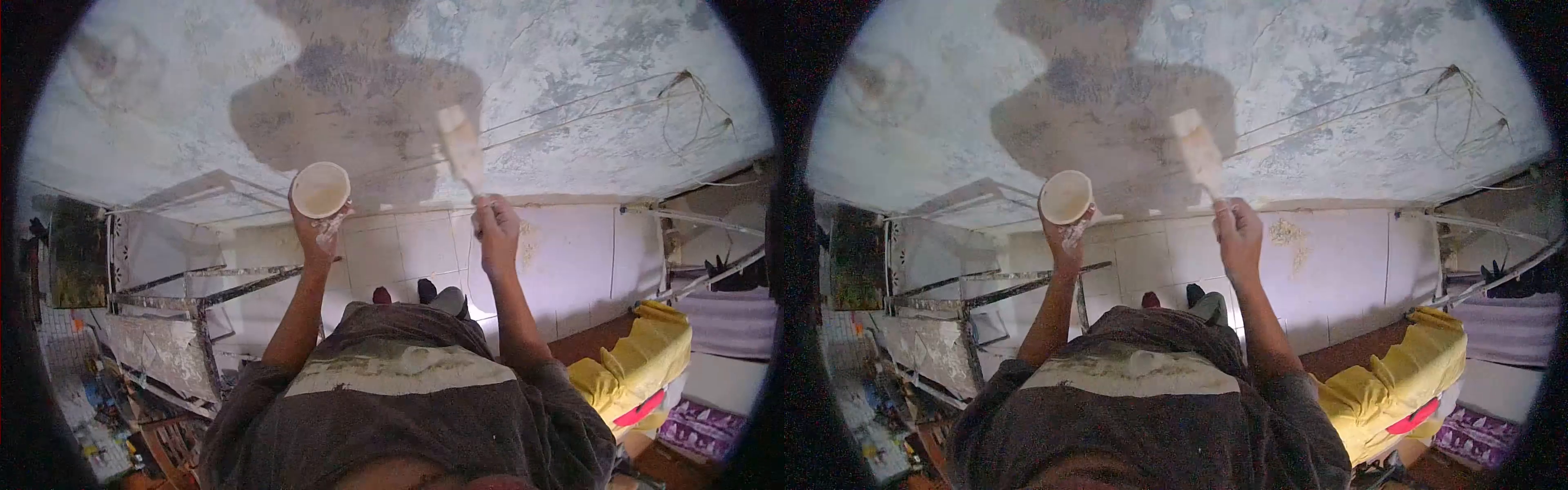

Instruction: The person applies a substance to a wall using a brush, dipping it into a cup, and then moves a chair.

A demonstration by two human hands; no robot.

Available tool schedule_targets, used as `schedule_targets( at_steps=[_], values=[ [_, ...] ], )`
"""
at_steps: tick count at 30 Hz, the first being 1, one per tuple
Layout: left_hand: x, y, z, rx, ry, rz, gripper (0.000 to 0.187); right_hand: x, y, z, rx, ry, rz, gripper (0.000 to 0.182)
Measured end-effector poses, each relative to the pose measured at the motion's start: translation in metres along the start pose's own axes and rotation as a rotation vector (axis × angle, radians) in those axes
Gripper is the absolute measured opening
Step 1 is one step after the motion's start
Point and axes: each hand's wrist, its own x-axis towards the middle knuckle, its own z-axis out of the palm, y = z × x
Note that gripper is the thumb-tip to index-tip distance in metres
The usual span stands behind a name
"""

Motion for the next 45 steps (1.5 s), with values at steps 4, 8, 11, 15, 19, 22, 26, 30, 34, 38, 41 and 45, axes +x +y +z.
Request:
schedule_targets(
  at_steps=[4, 8, 11, 15, 19, 22, 26, 30, 34, 38, 41, 45],
  values=[
    [-0.001, -0.003, -0.02, -0.071, 0.137, -0.131, 0.076, 0.019, 0.006, 0.0, 0.07, 0.109, -0.007, 0.017],
    [-0.007, 0.001, -0.032, 0.175, 0.108, 0.077, 0.065, 0.038, 0.029, 0.021, 0.041, 0.098, -0.08, 0.017],
    [-0.012, 0.002, -0.045, -0.293, 0.195, -0.186, 0.053, 0.065, 0.058, 0.046, -0.049, 0.14, -0.165, 0.021],
    [-0.019, 0.01, -0.051, -0.204, 0.208, -0.282, 0.05, 0.116, 0.125, 0.087, -0.258, 0.277, -0.322, 0.027],
    [-0.028, 0.006, -0.067, 0.147, 0.175, -0.209, 0.075, 0.108, 0.178, 0.105, -0.407, 0.267, -0.046, 0.029],
    [-0.029, 0.009, -0.079, 0.049, 0.209, -0.211, 0.075, 0.088, 0.213, 0.111, -0.522, 0.344, 0.04, 0.032],
    [-0.032, 0.006, -0.098, 0.303, 0.168, -0.163, 0.083, 0.082, 0.223, 0.112, -0.596, 0.338, 0.137, 0.033],
    [-0.035, 0.008, -0.1, 0.064, 0.12, -0.146, 0.082, 0.099, 0.16, 0.119, -0.505, 0.361, -0.036, 0.03],
    [-0.036, 0.007, -0.103, 0.069, 0.157, -0.195, 0.08, 0.085, 0.052, 0.135, -0.391, 0.364, -0.116, 0.028],
    [-0.043, 0.004, -0.102, 0.046, 0.132, -0.222, 0.082, 0.091, 0.041, 0.135, -0.273, 0.387, -0.27, 0.027],
    [-0.047, 0.002, -0.104, -0.321, 0.308, -0.485, 0.082, 0.101, 0.095, 0.131, -0.345, 0.428, -0.243, 0.026],
    [-0.059, -0.003, -0.114, 0.113, 0.063, -0.275, 0.065, 0.101, 0.188, 0.108, -0.45, 0.427, 0.05, 0.028]
  ],
)
